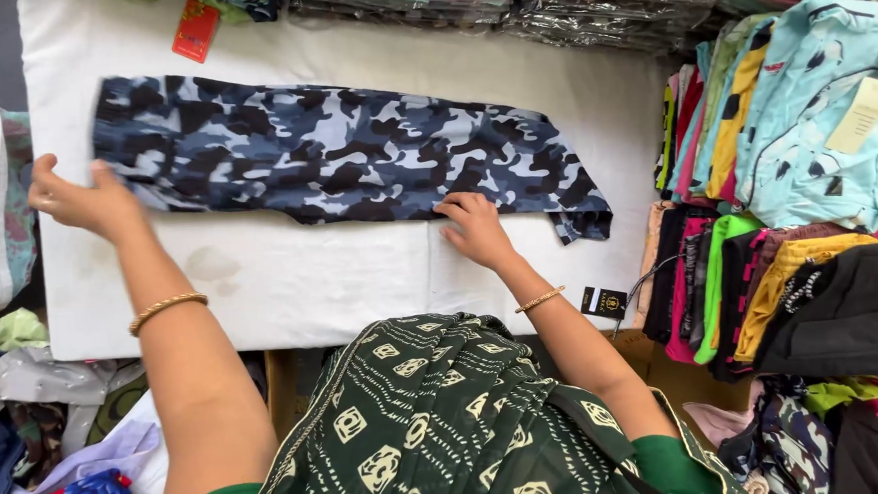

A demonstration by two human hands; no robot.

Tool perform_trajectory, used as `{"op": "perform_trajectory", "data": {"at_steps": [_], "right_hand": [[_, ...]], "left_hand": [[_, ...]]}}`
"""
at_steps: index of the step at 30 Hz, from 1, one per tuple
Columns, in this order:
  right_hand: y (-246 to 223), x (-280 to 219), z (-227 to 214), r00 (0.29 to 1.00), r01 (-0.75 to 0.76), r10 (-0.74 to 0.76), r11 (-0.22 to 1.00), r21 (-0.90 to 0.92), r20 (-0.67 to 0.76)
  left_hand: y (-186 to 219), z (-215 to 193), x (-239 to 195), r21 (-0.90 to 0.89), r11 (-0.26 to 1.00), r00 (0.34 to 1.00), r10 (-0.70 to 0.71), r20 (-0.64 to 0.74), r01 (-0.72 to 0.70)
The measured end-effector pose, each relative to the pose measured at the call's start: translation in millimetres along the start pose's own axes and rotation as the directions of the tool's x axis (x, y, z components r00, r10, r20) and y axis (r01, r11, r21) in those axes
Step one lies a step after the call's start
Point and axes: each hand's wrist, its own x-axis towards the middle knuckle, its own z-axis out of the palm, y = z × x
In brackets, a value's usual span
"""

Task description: The person folds several pairs of shorts on a white table. They handle a pair of green camouflage shorts, a pair of black shorts, a pair of blue camouflage shorts, a pair of white shorts, and a pair of light purple shorts. Each item is smoothed out, folded into a compact rectangle, and placed into a pink basket or onto a stack.

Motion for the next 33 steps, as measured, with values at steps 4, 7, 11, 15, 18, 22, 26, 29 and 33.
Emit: {"op": "perform_trajectory", "data": {"at_steps": [4,7,11,15,18,22,26,29,33], "right_hand": [[-4.4,1.2,6.8,0.999,-0.031,0.030,0.999,-0.022,-0.037],[-8.9,3.9,6.3,0.997,-0.057,0.055,0.997,-0.051,-0.046],[-10.2,13.6,7.1,0.987,-0.154,0.153,0.988,-0.026,-0.058],[1.7,47.8,4.0,0.966,-0.199,0.195,0.980,-0.008,-0.169],[4.3,92.1,0.5,0.965,-0.090,0.108,0.992,0.088,-0.240],[-7.4,157.2,1.9,0.956,0.026,-0.013,0.999,0.040,-0.294],[-8.0,197.6,15.0,0.933,-0.059,0.017,0.992,-0.107,-0.358],[7.0,215.3,24.1,0.950,-0.137,0.082,0.976,-0.167,-0.301],[16.8,216.9,38.0,0.904,-0.241,0.163,0.958,-0.157,-0.394]], "left_hand": [[36.7,28.7,-85.4,0.379,0.864,0.942,0.320,0.096,-0.332],[66.9,47.0,-182.5,0.133,0.774,0.712,0.481,0.512,-0.619],[118.8,43.5,-246.0,-0.099,0.516,0.388,0.743,0.545,-0.851],[106.9,70.2,-232.5,0.012,0.756,0.572,0.485,0.662,-0.655],[105.1,68.8,-223.0,0.070,0.754,0.561,0.420,0.713,-0.653],[115.1,56.9,-237.0,0.092,0.606,0.496,0.544,0.677,-0.790],[108.7,60.7,-242.2,0.156,0.645,0.560,0.487,0.671,-0.748],[109.3,59.0,-238.6,0.131,0.661,0.556,0.488,0.673,-0.739],[119.9,60.8,-229.0,0.121,0.673,0.520,0.432,0.737,-0.730]]}}
